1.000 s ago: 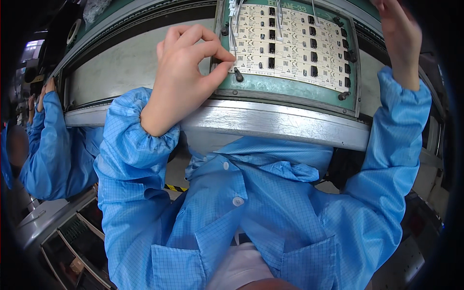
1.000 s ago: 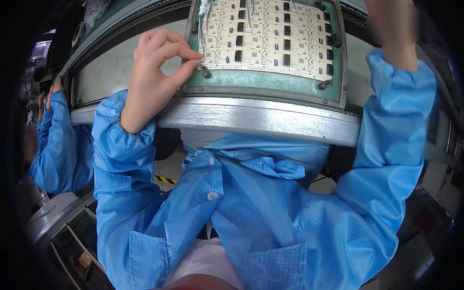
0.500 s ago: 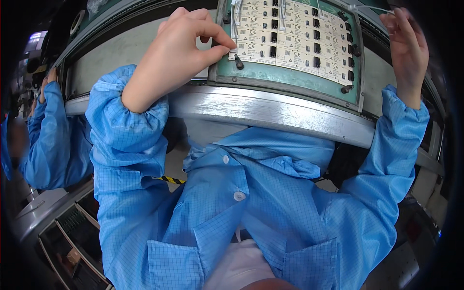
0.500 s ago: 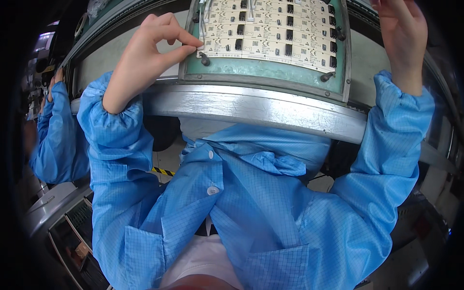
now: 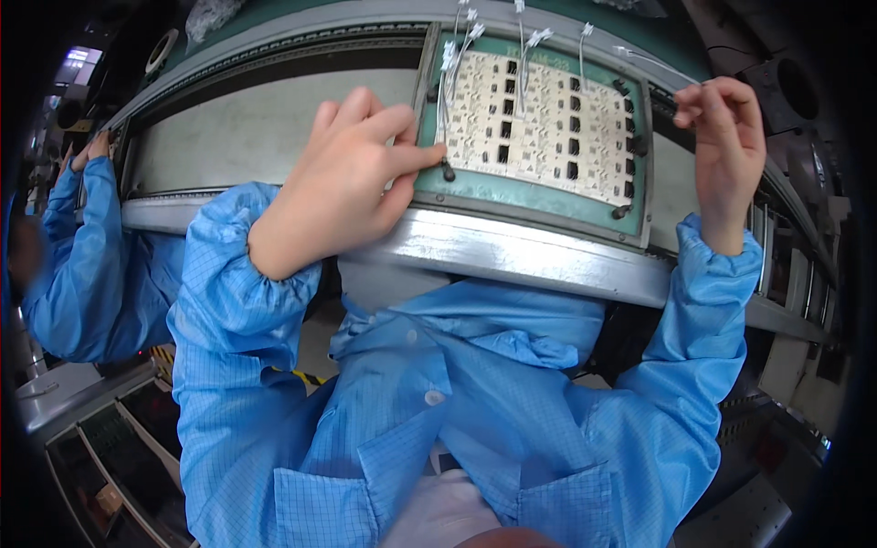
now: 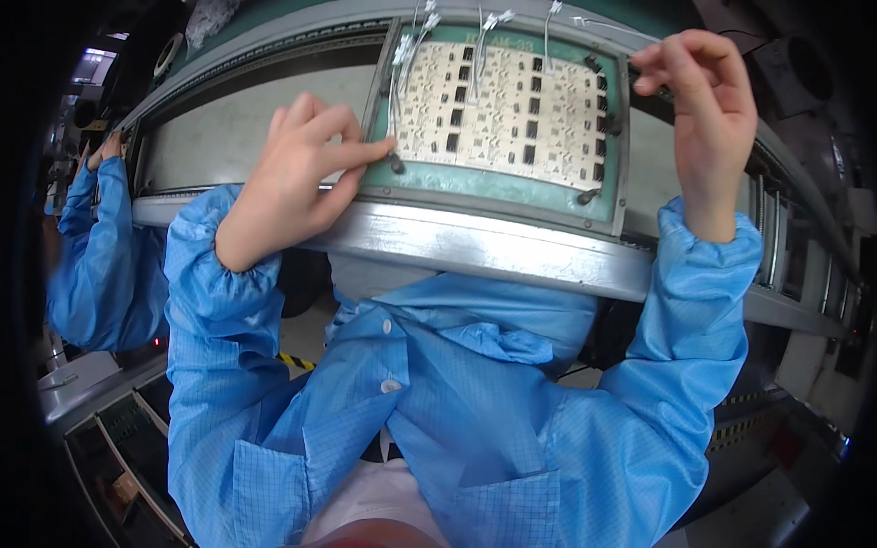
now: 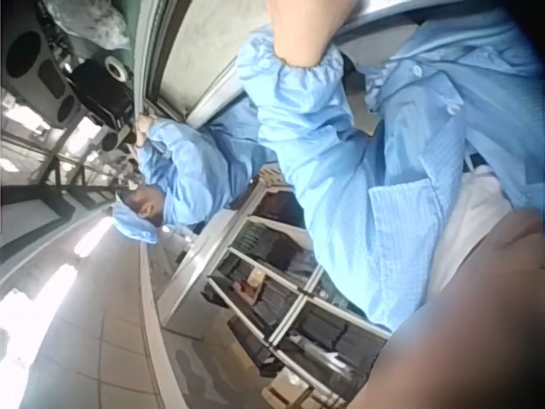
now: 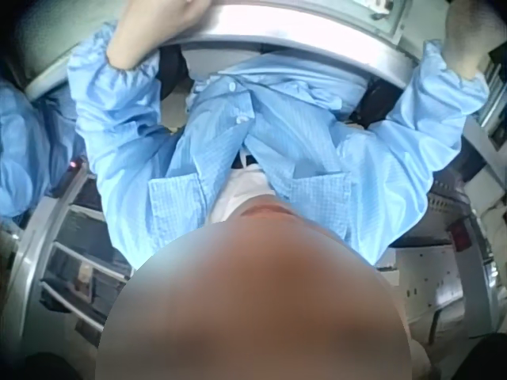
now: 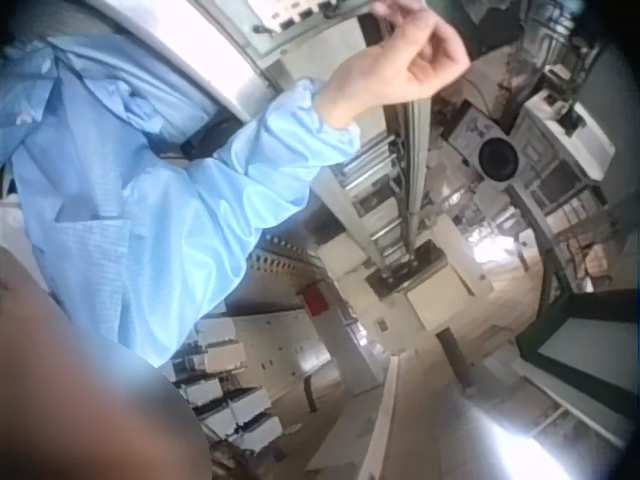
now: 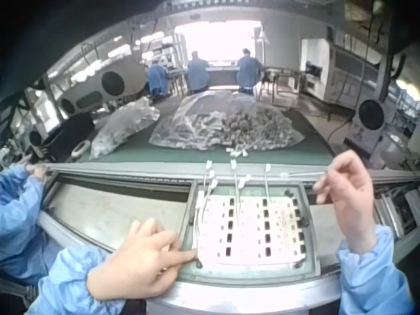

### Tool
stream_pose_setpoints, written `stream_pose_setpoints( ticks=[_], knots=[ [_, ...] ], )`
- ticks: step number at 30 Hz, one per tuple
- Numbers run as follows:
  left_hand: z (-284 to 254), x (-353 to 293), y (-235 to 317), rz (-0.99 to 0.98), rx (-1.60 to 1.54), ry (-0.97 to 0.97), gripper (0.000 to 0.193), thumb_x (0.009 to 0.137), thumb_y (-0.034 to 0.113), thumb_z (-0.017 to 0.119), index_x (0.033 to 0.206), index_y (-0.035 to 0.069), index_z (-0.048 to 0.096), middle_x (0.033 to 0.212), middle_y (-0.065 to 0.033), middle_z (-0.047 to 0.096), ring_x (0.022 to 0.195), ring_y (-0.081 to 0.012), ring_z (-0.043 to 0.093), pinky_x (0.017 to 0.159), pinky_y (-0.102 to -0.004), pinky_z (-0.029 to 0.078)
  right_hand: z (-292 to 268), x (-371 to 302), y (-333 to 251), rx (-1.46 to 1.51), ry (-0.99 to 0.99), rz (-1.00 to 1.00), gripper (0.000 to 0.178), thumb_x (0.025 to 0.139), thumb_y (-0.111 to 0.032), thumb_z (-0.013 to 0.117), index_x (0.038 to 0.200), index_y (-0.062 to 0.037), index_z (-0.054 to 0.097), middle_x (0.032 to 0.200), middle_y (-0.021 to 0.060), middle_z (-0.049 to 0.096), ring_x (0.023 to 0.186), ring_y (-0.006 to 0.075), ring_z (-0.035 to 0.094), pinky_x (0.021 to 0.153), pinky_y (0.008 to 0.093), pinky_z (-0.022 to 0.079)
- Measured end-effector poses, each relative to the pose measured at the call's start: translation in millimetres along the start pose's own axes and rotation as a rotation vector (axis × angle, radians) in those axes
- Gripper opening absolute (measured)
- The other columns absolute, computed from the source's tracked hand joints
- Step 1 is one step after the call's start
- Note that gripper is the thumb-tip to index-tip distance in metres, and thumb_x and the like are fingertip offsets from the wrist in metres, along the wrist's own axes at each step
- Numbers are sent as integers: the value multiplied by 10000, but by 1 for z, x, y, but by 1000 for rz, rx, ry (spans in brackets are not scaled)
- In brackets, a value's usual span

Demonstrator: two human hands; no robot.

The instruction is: Manually inserting electronic components onto a printed circuit board on an assembly line.

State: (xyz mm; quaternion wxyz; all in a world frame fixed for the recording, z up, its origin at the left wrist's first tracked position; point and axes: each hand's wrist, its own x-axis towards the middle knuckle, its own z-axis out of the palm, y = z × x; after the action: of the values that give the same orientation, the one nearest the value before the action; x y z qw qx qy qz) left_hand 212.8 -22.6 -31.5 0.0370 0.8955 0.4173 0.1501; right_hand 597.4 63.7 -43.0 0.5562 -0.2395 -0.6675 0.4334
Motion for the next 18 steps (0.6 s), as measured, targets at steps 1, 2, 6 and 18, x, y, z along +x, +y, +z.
stream_pose_setpoints(
  ticks=[1,2,6,18],
  knots=[
    [0,-1,-2,28,-5,19,308,794,9,673,1059,103,797,915,-36,593,929,-263,504,802,-369,383,7,0,2,-63,-10,19,158,1048,-81,575,1187,-8,592,1182,201,721,1013,209,714,924,317,555],
    [-3,3,-7,29,5,28,308,794,9,673,1059,103,797,915,-36,593,929,-263,504,802,-369,383,19,0,0,-129,-5,21,157,1047,-71,569,1190,-10,588,1215,211,713,1062,225,714,973,337,545],
    [-19,74,-54,23,-126,-133,199,859,161,698,1021,132,810,1035,-62,671,1091,-288,538,902,-460,416,53,-10,-14,-596,-132,42,183,1041,13,500,1221,16,527,1369,217,651,1243,275,661,1054,352,511],
    [78,249,-167,-2,379,311,158,858,125,603,951,21,676,881,-233,702,818,-411,699,742,-526,543,64,-9,13,-734,-144,-43,116,1024,15,549,1136,23,522,1260,215,713,1201,279,693,967,342,556]
  ],
)
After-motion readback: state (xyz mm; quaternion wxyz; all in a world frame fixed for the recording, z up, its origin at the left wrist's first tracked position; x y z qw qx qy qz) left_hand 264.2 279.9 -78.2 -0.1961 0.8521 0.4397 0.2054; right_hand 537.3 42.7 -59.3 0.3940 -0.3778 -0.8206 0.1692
